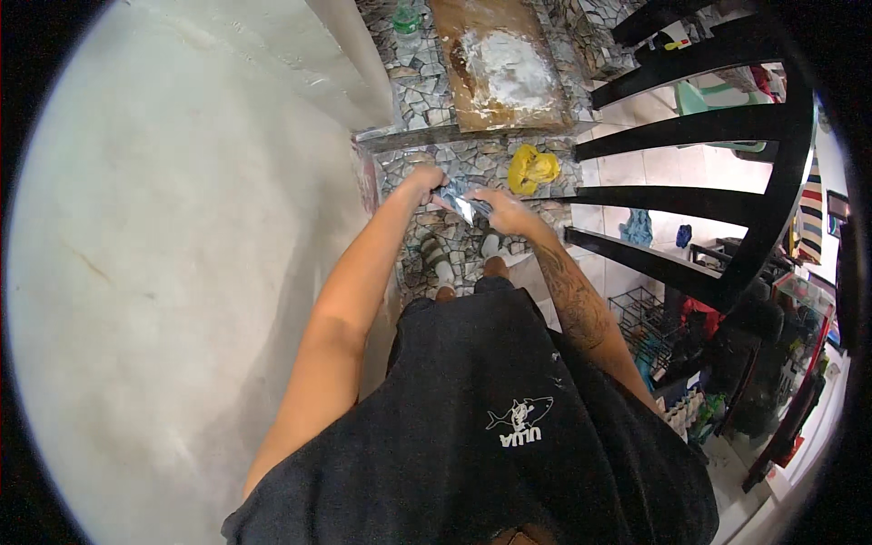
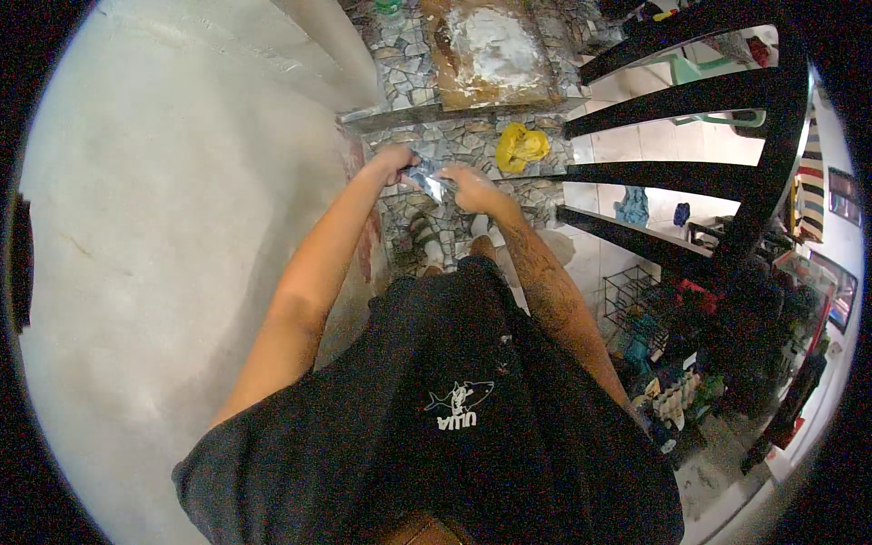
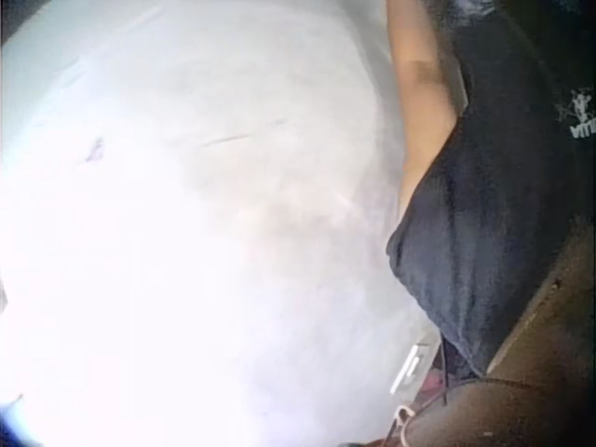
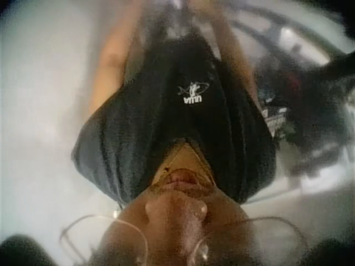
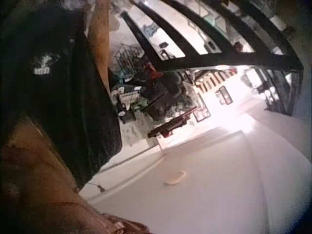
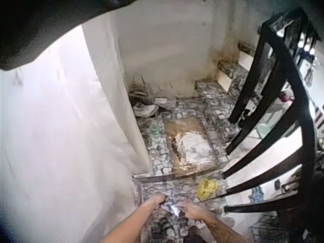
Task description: The person repeatedly transfers plaster paste between two putty scrapers and applies it onto the wall corner.
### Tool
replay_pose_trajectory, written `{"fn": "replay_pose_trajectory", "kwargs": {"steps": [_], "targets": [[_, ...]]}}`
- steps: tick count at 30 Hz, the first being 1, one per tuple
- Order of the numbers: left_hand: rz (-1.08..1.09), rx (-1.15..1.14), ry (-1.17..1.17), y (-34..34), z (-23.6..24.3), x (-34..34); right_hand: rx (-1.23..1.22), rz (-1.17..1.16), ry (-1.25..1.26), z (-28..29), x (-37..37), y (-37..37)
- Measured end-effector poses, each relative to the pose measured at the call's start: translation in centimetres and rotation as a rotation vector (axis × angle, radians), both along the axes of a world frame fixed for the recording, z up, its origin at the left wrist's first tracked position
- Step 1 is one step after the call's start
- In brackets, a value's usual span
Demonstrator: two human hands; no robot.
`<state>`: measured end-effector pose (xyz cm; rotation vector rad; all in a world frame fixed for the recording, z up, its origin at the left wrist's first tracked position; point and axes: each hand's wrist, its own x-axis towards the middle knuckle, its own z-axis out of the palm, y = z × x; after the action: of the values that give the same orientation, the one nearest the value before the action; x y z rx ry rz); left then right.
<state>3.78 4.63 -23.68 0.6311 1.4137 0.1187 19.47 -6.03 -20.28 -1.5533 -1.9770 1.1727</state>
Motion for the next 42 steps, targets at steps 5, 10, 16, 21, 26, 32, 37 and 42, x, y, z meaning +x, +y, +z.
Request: {"fn": "replay_pose_trajectory", "kwargs": {"steps": [5, 10, 16, 21, 26, 32, 37, 42], "targets": [[-0.112, -0.054, 0.082, 0.7, -6.1, 1.5, -0.105, -0.086, 0.087, -1.7, 0.4, -1.3], [-0.398, 0.168, 0.129, 6.9, -10.7, -0.4, -0.246, 0.047, 0.233, 2.0, 1.3, 2.3], [-0.132, 0.738, 0.204, 3.1, -4.0, -2.3, -0.638, -0.438, 1.155, 5.5, 3.4, 0.2], [0.201, 0.373, 0.470, -6.5, 1.1, -10.1, -0.701, -0.692, 1.874, 5.2, -2.7, 4.8], [0.771, 0.408, -0.040, -11.1, 8.3, -8.0, -0.030, -0.703, 1.179, 3.6, -3.3, 9.6], [0.850, 0.596, -0.471, -6.0, 19.9, -11.6, -0.027, -0.470, 1.157, 17.8, -4.0, 7.6], [0.751, 0.575, -0.782, -4.2, 21.6, -9.8, 0.398, 0.021, 0.561, 21.4, -7.8, 3.5], [0.757, 0.450, -0.819, -5.5, 20.4, -10.8, 0.356, -0.017, -0.064, 18.0, -6.4, 0.8]]}}
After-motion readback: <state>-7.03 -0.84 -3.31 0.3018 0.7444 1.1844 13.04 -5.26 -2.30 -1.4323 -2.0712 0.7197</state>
